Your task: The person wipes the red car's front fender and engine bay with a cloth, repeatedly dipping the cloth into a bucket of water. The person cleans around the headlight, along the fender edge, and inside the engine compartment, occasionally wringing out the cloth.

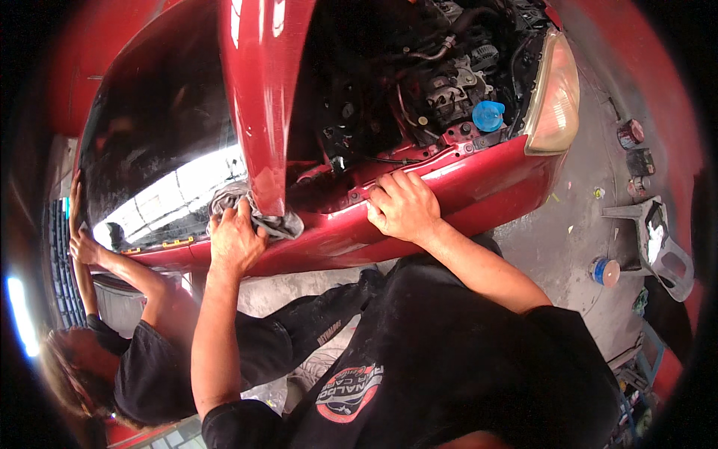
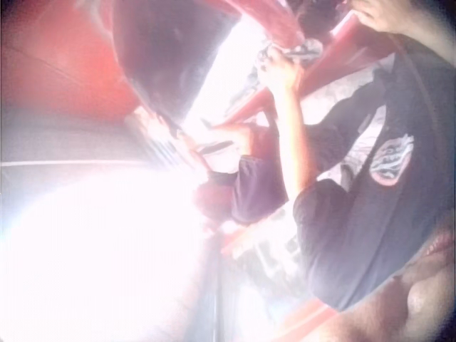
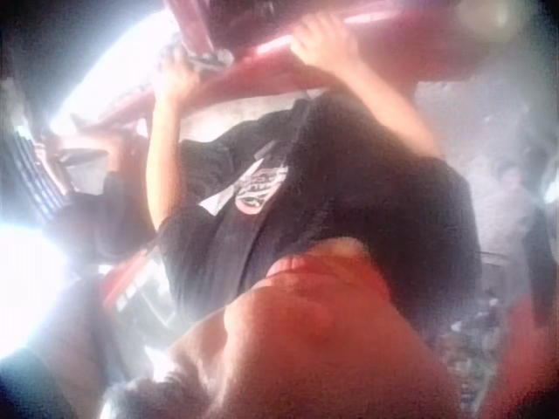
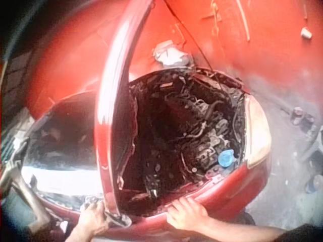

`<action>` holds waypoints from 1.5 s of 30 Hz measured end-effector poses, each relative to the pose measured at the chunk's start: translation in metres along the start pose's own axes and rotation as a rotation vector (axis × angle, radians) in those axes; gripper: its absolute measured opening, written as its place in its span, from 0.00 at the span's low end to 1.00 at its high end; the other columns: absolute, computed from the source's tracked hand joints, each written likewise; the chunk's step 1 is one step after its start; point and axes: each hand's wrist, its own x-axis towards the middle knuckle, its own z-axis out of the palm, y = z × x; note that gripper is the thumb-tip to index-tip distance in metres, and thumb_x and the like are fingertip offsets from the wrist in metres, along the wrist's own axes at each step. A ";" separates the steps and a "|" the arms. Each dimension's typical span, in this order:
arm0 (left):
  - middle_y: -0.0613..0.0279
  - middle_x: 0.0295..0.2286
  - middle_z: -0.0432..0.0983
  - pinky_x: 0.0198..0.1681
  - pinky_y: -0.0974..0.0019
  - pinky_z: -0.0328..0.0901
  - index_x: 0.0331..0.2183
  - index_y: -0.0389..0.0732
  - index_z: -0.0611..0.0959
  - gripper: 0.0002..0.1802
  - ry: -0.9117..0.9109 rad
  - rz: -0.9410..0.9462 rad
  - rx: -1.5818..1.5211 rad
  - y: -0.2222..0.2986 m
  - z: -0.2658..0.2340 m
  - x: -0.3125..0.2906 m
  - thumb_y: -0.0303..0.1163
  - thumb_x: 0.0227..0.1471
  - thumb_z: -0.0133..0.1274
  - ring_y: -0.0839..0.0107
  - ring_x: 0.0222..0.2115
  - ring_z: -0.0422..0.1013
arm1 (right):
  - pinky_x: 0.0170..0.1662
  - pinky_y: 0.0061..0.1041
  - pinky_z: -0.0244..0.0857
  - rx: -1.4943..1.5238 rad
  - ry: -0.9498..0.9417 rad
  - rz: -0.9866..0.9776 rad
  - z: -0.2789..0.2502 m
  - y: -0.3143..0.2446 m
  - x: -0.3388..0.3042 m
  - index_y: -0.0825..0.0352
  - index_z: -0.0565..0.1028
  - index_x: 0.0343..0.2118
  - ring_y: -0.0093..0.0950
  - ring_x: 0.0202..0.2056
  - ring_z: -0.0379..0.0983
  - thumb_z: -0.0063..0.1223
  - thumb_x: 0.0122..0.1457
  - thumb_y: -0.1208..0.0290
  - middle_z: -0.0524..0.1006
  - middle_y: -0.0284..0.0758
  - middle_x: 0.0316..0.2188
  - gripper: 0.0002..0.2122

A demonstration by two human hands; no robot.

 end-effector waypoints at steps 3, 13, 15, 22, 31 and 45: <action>0.40 0.34 0.77 0.57 0.42 0.60 0.45 0.33 0.74 0.25 -0.012 -0.049 0.009 0.000 -0.005 0.007 0.38 0.46 0.53 0.46 0.43 0.73 | 0.39 0.33 0.64 0.049 -0.015 -0.006 -0.003 0.005 -0.003 0.63 0.78 0.28 0.32 0.34 0.71 0.59 0.49 0.62 0.75 0.34 0.29 0.10; 0.35 0.50 0.65 0.61 0.43 0.54 0.64 0.40 0.63 0.46 0.075 -0.170 -0.430 0.003 0.018 -0.005 0.31 0.41 0.55 0.38 0.53 0.62 | 0.38 0.33 0.63 -0.004 -0.031 -0.025 -0.001 0.002 -0.001 0.63 0.77 0.28 0.32 0.34 0.71 0.55 0.52 0.61 0.75 0.34 0.29 0.10; 0.36 0.45 0.70 0.57 0.43 0.57 0.58 0.36 0.68 0.39 0.096 -0.142 -0.266 0.005 0.015 -0.004 0.37 0.43 0.56 0.41 0.49 0.65 | 0.38 0.34 0.63 -0.014 -0.062 -0.031 -0.001 0.001 0.000 0.63 0.77 0.28 0.32 0.34 0.71 0.55 0.52 0.61 0.75 0.34 0.29 0.10; 0.48 0.31 0.78 0.46 0.50 0.68 0.37 0.38 0.77 0.18 0.124 0.029 0.052 -0.028 -0.029 0.003 0.33 0.41 0.58 0.47 0.38 0.75 | 0.39 0.35 0.64 -0.023 -0.080 -0.051 -0.005 -0.002 0.003 0.63 0.77 0.31 0.33 0.35 0.71 0.57 0.52 0.61 0.76 0.34 0.34 0.11; 0.50 0.37 0.79 0.46 0.49 0.66 0.50 0.42 0.80 0.31 1.147 -0.363 0.300 -0.139 -0.100 -0.055 0.22 0.38 0.55 0.48 0.40 0.72 | 0.40 0.36 0.65 -0.064 -0.102 -0.045 -0.004 -0.007 0.007 0.62 0.78 0.33 0.34 0.35 0.72 0.57 0.50 0.65 0.76 0.34 0.34 0.10; 0.56 0.48 0.74 0.60 0.28 0.47 0.42 0.50 0.87 0.20 0.281 0.123 -0.286 -0.066 -0.010 0.005 0.33 0.43 0.61 0.55 0.55 0.63 | 0.40 0.37 0.64 -0.134 -0.140 -0.055 -0.004 -0.019 0.010 0.63 0.78 0.36 0.37 0.36 0.72 0.55 0.52 0.66 0.77 0.35 0.35 0.10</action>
